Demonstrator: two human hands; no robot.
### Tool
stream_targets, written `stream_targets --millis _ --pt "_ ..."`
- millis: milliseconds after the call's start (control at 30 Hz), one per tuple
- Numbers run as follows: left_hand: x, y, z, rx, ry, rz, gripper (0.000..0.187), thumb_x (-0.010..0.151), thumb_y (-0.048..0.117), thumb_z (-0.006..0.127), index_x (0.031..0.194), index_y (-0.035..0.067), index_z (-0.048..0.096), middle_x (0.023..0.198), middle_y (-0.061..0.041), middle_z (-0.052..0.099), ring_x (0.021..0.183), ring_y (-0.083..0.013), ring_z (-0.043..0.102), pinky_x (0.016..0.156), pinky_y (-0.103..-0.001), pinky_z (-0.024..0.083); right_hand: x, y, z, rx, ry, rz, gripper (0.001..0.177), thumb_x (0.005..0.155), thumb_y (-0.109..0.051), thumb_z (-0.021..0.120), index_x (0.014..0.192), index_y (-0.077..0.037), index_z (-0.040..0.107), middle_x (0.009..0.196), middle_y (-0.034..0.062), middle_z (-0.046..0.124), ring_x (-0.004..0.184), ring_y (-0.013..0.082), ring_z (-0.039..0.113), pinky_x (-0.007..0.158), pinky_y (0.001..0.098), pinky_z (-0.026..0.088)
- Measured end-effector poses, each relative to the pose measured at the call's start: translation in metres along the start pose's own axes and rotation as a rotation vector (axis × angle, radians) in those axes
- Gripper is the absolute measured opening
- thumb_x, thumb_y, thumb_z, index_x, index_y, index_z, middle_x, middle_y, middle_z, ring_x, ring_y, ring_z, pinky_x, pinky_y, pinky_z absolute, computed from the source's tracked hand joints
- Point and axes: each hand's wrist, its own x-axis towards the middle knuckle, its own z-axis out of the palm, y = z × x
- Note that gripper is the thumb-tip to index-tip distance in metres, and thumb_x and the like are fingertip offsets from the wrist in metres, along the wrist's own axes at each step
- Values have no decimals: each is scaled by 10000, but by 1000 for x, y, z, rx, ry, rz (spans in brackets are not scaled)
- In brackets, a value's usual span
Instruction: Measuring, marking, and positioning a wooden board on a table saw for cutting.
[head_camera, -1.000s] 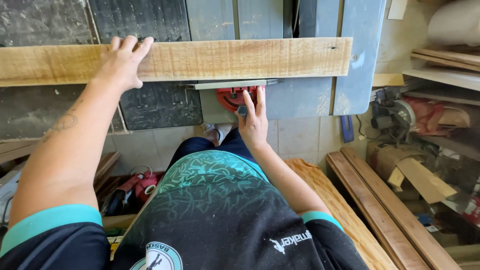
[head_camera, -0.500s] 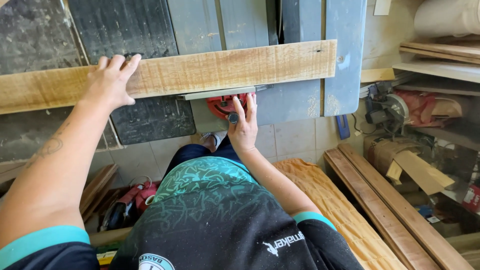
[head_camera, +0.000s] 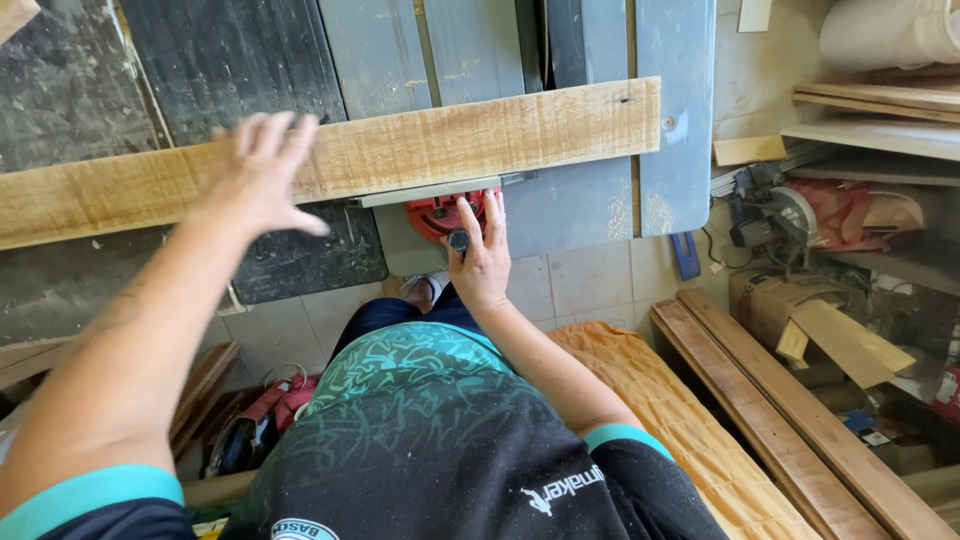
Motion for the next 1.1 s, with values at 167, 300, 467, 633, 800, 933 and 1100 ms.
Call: stream_targets --millis 167,300,467,633,800,933,1100 --pt "25 87 -23 -185 2 167 1352 560 575 955 1692 160 344 1705 -289 296 1563 -563 160 1133 -880 84 1 0 1 -13 -6 -8 752 874 -391 858 1543 -202 572 1656 216 389 1537 453 393 1262 514 356" --pt "55 84 25 -98 52 180 1207 572 443 966 1652 276 452 1697 -194 357 1542 -526 283 1094 -899 202 0 3 0 -19 -19 -23 756 895 -409 829 1567 -209 547 1668 218 378 1541 453 389 1250 510 371" --pt "63 80 34 7 108 188 1063 578 323 888 1587 319 557 1634 -113 459 1430 -438 442 1047 -838 365 -3 7 6 -27 -16 -10 757 905 -449 809 1570 -206 542 1669 218 380 1544 442 392 1247 500 373" --pt "67 79 37 15 123 202 1059 565 308 887 1576 318 574 1612 -125 478 1395 -447 475 1032 -845 381 -4 6 6 -32 -33 10 776 895 -464 803 1578 -215 531 1685 213 359 1562 422 370 1263 483 361" --pt "72 84 9 -31 121 195 1033 591 274 896 1572 316 578 1598 -160 506 1387 -480 488 1035 -872 359 14 0 3 -9 -55 35 743 923 -445 787 1581 -218 526 1685 210 358 1572 408 356 1271 481 356" --pt "76 89 -21 -1 -106 135 1115 706 317 896 1656 344 314 1729 -114 221 1490 -414 274 1195 -780 221 24 -7 -2 84 -104 14 632 1107 -297 686 1657 -221 383 1752 164 246 1646 456 262 1174 540 551" --pt "75 84 -9 21 -89 149 1107 713 350 892 1660 338 320 1715 -128 253 1477 -429 310 1179 -792 251 20 -12 -6 69 -119 16 648 1092 -272 720 1649 -211 394 1748 165 256 1640 458 282 1215 554 521"
